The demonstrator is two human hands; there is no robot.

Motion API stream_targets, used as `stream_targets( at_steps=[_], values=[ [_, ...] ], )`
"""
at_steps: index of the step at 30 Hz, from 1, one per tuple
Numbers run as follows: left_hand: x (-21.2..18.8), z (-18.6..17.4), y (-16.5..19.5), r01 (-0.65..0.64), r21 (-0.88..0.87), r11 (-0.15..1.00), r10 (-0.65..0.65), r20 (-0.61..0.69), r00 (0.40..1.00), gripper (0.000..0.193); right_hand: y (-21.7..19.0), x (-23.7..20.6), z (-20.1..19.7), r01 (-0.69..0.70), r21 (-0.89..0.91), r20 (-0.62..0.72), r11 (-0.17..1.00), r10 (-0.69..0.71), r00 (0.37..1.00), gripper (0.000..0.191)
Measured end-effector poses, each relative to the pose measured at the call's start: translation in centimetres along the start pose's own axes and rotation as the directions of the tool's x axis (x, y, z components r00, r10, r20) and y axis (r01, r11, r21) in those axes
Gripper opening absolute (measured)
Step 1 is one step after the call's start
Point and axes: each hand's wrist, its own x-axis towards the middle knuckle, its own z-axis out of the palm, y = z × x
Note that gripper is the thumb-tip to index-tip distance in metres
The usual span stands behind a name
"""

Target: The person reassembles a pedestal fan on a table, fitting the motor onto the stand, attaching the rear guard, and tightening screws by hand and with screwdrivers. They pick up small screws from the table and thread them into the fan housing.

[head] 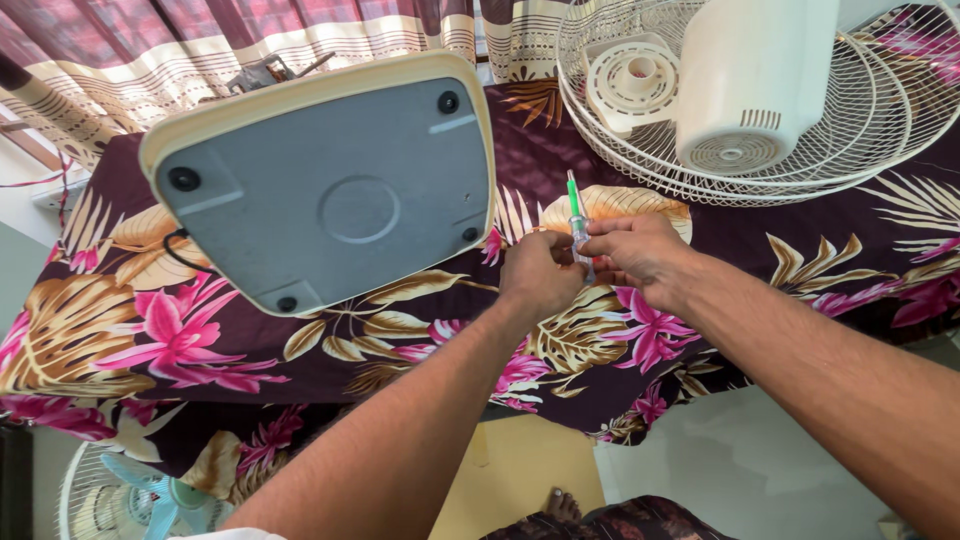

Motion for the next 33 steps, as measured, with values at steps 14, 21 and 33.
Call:
stream_targets(
  at_steps=[14,21,33],
  values=[
    [1.6,1.6,-1.4,0.108,0.056,0.993,-0.108,-0.003,0.994,0.048,0.0,0.8,-0.9,0.017,0.034,0.049,0.999,-0.019,0.999,0.021],
    [1.1,0.2,-1.5,-0.007,0.084,0.996,0.0,0.085,0.996,0.05,-0.1,0.2,-0.8,0.019,0.053,0.038,0.998,-0.021,0.999,0.018],
    [-2.5,-8.8,0.8,-0.108,-0.179,0.978,0.069,-0.213,0.975,0.039,-6.8,-2.6,1.4,0.279,0.088,0.125,0.956,-0.288,0.949,0.015]
  ],
)
